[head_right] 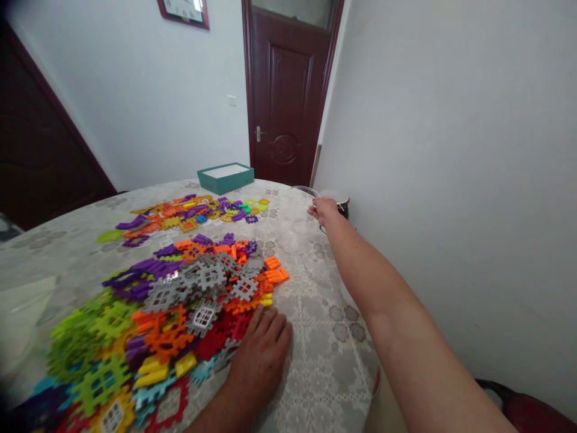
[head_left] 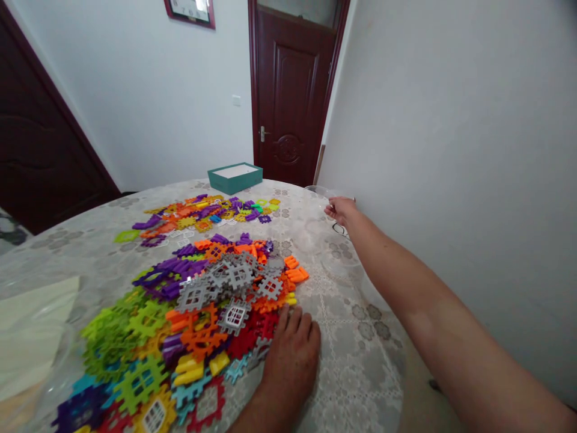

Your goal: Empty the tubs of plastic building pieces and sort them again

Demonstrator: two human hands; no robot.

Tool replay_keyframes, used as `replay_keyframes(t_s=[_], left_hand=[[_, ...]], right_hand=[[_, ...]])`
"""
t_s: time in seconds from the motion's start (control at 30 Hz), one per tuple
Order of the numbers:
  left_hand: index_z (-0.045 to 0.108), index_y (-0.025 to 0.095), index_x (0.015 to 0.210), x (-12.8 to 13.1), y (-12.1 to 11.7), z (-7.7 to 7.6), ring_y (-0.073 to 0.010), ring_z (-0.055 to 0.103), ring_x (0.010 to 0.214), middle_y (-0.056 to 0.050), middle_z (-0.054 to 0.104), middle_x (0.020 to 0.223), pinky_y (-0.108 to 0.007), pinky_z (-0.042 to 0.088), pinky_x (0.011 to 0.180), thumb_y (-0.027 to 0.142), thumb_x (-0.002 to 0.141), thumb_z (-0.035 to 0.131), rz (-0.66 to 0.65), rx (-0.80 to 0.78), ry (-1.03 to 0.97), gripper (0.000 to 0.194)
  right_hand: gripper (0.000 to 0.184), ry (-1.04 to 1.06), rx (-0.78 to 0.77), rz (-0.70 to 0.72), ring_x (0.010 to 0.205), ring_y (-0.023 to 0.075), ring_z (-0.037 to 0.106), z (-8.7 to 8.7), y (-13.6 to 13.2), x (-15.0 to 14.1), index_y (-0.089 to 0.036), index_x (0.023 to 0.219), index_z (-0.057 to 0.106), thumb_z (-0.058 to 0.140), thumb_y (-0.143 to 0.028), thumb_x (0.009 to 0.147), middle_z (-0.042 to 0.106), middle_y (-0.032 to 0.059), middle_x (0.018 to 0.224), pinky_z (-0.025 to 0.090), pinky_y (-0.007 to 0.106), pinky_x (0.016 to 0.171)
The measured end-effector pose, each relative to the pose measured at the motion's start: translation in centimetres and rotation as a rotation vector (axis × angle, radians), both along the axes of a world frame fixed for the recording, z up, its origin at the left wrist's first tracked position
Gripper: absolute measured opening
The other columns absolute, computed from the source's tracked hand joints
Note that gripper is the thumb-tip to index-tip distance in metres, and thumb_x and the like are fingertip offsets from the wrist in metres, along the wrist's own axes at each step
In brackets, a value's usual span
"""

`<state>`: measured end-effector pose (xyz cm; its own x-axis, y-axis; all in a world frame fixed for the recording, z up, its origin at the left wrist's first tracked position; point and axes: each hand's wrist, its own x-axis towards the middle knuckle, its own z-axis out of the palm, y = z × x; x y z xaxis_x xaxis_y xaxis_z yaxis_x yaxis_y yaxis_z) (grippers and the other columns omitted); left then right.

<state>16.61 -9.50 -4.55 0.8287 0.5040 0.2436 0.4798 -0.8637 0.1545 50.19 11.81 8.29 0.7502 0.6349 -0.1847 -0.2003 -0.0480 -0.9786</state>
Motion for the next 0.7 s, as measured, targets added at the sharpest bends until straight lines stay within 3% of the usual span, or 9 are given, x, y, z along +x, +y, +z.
replay_keyframes(t_s=[0.3, 0.7], left_hand=[[0.065, 0.014, 0.137, -0.1, 0.2, -0.4, -0.0357, 0.05, 0.142, -0.016, 0.065, 0.14, -0.063, 0.03, 0.125, 0.026, 0.105, 0.05, -0.016, -0.074, 0.025, 0.038], [0.066, 0.014, 0.135, 0.1, 0.1, -0.2, -0.035, 0.051, 0.141, -0.016, 0.066, 0.138, -0.063, 0.03, 0.126, 0.026, 0.103, 0.051, -0.016, -0.077, 0.011, 0.037]], right_hand=[[0.022, -0.03, -0.103, -0.036, 0.054, 0.0067, 0.059, -1.4, 3.9, 0.1, -0.021, 0.103, 0.061, 0.071, -0.01, 0.087, 0.06, -0.0048, 0.074, 0.052, 0.015, 0.05], [0.019, -0.08, 0.015, -0.084, 0.053, 0.005, 0.056, -0.8, 3.4, 0.4, -0.021, 0.102, 0.062, 0.073, -0.015, 0.087, 0.057, -0.0062, 0.068, 0.052, 0.013, 0.05]])
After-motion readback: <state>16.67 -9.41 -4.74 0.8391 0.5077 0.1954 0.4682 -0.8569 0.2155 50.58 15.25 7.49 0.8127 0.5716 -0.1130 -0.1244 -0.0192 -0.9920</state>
